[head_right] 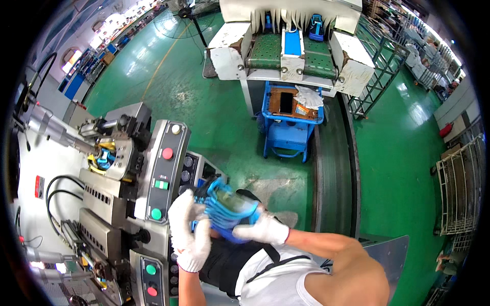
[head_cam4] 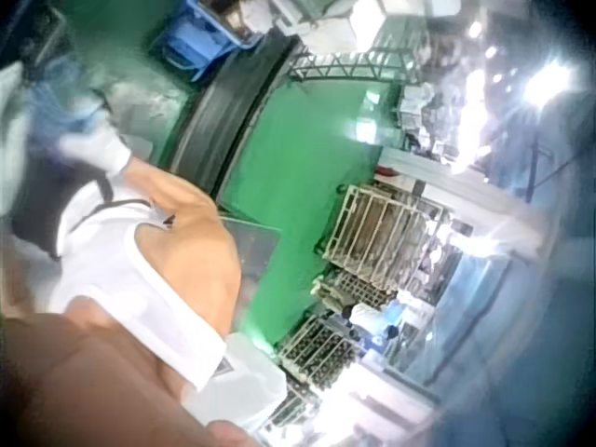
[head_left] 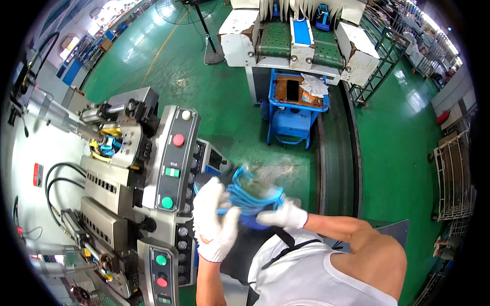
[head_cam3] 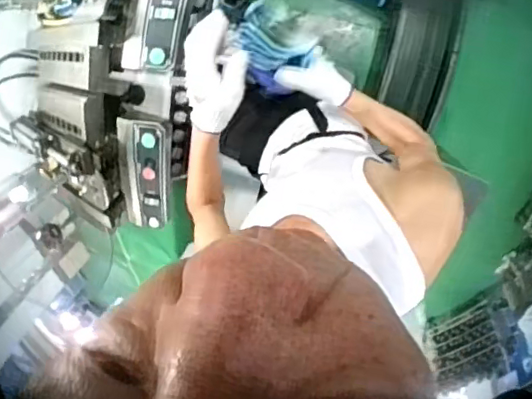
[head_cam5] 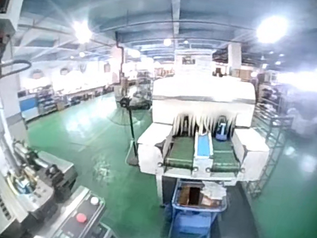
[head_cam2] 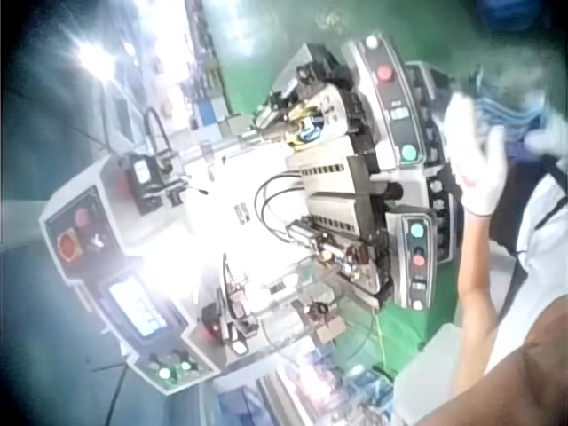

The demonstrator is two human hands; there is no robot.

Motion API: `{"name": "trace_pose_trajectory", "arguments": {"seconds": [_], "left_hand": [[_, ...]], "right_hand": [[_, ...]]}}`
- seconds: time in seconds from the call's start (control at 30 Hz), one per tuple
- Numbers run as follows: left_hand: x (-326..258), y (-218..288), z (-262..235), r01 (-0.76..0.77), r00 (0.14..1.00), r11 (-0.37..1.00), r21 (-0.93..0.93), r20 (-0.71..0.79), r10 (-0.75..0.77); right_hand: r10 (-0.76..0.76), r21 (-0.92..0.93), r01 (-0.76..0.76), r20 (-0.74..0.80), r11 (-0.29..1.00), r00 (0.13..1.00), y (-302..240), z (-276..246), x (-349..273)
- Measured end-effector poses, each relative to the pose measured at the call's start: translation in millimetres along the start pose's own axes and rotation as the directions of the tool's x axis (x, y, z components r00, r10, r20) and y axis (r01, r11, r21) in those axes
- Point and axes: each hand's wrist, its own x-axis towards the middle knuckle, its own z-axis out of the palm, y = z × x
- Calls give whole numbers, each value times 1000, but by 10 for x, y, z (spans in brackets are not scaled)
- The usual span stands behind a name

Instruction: The person repeatedly picks up blue and black sneakers from a conveyor belt, places them into a machine fixture, and then removes them to place them back on the belt. The person handles the shoes one at a time in a continuous loop throughout the video.

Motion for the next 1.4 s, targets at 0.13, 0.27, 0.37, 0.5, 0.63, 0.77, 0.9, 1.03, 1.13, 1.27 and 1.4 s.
{"name": "trace_pose_trajectory", "arguments": {"seconds": [0.13,0.27,0.37,0.5,0.63,0.77,0.9,1.03,1.13,1.27,1.4], "left_hand": [[355,54,212,-281,955,954,102,129,267],[173,-165,295,-176,974,980,96,162,159],[-182,-516,248,-12,987,990,140,163,-11],[-791,-885,181,273,951,946,177,98,-293],[-1268,-910,71,515,854,819,253,-74,-515],[-1384,-921,127,652,758,715,254,-181,-627],[-1401,-1014,172,629,776,749,207,-231,-587],[-1573,-1006,60,691,711,720,60,-234,-663],[-1927,-1005,43,651,750,745,148,-278,-600],[-2391,-803,-118,793,571,608,17,-368,-734],[-3384,-721,52,812,304,565,-143,-723,-621]], "right_hand": [[-181,-80,164,-555,983,812,-124,-604,421],[-493,-378,320,-605,869,625,-509,-1566,1517],[-659,-675,198,-540,711,523,-1300,-1999,2468],[-742,-797,-336,-596,501,306,-1669,-2788,3686],[-532,-656,-461,-754,597,385,-1811,-3504,4385],[-523,-665,-523,-745,533,413,-1974,-3900,4607],[-587,-718,-354,-695,599,415,-1637,-3464,4315],[-624,-901,-172,-403,397,670,-435,-2294,3502],[9,-529,-242,-405,813,914,723,-1264,2514],[285,-483,-243,14,841,959,1525,34,1531],[536,-622,-233,357,747,765,1419,1663,919]]}}
